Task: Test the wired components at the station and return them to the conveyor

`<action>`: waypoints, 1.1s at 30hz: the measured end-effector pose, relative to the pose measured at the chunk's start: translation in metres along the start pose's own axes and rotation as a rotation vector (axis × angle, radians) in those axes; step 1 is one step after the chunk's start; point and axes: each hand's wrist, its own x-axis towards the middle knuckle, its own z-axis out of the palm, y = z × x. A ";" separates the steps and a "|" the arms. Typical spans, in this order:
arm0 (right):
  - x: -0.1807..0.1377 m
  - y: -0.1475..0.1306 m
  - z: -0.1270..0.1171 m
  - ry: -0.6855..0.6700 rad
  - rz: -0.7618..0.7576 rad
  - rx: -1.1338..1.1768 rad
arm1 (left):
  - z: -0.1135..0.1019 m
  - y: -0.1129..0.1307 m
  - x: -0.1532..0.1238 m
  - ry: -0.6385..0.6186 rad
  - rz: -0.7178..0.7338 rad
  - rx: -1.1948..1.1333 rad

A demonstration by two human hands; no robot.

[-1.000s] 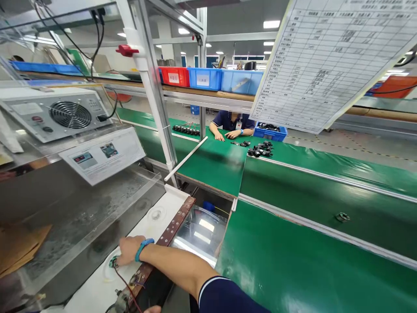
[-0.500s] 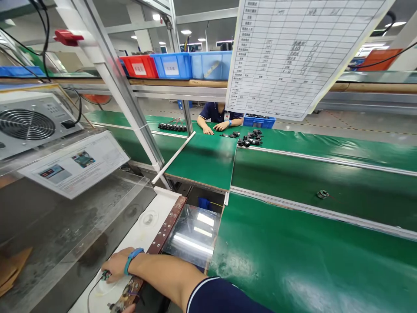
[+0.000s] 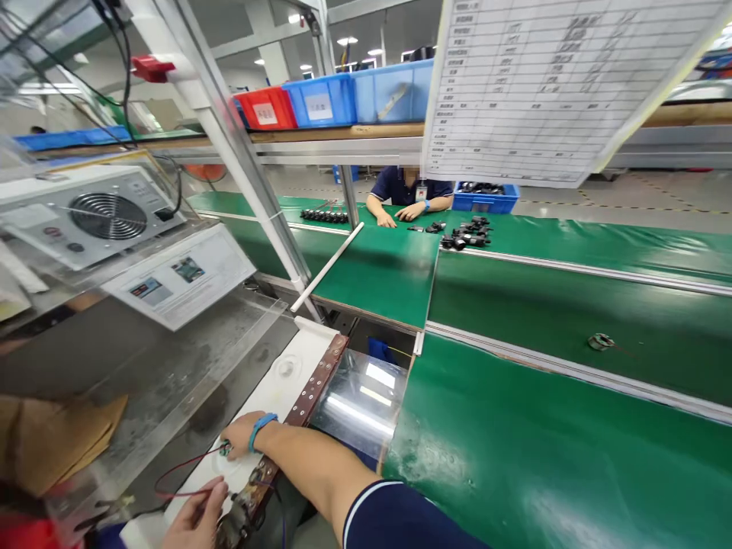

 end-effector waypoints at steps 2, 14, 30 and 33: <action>-0.004 -0.003 0.000 0.005 0.014 0.005 | 0.006 -0.002 -0.006 0.012 0.047 0.016; -0.012 -0.016 0.002 0.006 0.059 0.113 | 0.003 -0.023 -0.009 0.022 0.125 -0.285; -0.010 -0.025 -0.009 -0.054 0.134 0.013 | 0.008 -0.020 -0.007 0.008 0.176 -0.227; -0.008 -0.024 -0.007 -0.070 0.135 -0.001 | 0.013 -0.015 -0.002 -0.007 0.208 -0.146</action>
